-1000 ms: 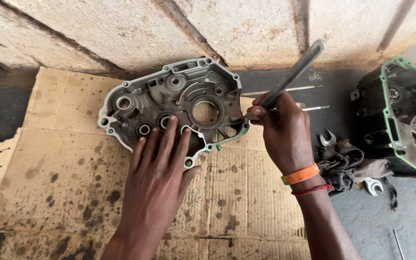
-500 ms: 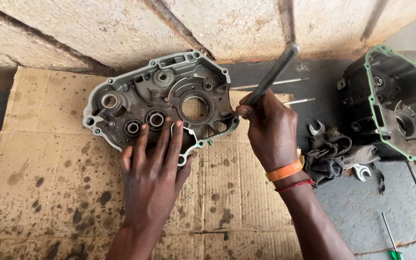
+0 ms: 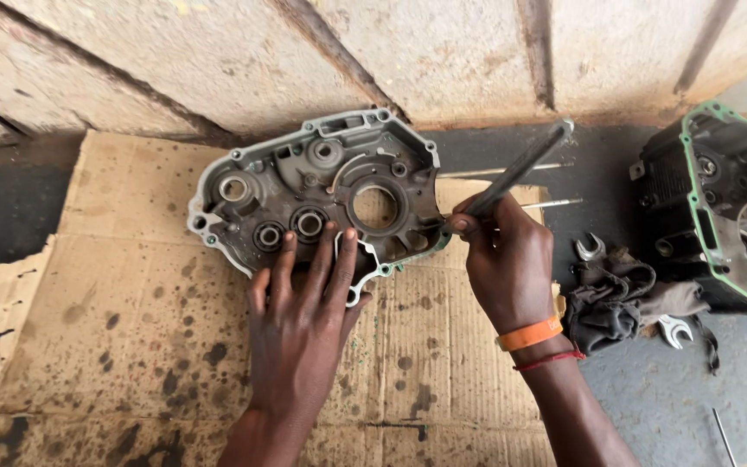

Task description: The person scrapes the gasket surface and interior of a motorcycle engine casing using a long metal tool.

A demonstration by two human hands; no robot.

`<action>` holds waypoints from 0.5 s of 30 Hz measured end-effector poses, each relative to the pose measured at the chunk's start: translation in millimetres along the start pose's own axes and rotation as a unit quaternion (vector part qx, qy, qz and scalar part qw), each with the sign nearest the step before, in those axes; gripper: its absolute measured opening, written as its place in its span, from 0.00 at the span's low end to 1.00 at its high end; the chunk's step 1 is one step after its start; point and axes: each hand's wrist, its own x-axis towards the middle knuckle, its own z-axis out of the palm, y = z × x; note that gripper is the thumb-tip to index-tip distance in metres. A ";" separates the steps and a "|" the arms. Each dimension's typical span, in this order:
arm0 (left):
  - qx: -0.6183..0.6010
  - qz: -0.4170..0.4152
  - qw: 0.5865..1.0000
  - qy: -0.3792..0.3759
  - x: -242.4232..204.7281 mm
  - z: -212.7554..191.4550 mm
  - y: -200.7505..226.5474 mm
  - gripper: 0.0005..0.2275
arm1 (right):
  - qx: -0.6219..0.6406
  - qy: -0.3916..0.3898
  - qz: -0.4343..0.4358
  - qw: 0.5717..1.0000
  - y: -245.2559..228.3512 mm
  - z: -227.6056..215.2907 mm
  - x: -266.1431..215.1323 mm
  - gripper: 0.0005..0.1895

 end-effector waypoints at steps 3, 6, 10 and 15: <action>0.010 -0.006 1.000 -0.009 -2.7 -4.4 -0.2 0.36 | 0.013 0.008 -0.001 1.000 2.7 3.3 1.8 0.05; 0.007 -0.006 1.000 -0.017 -1.0 -2.7 1.1 0.36 | 0.035 0.009 0.022 0.999 5.8 1.2 3.9 0.05; -0.002 -0.012 1.000 -0.013 -2.6 -0.8 2.6 0.35 | 0.004 0.009 0.033 0.999 6.4 0.8 0.5 0.05; 0.007 -0.013 0.999 -0.028 -3.9 -3.2 2.7 0.35 | 0.015 0.004 0.047 0.999 9.0 1.0 0.2 0.05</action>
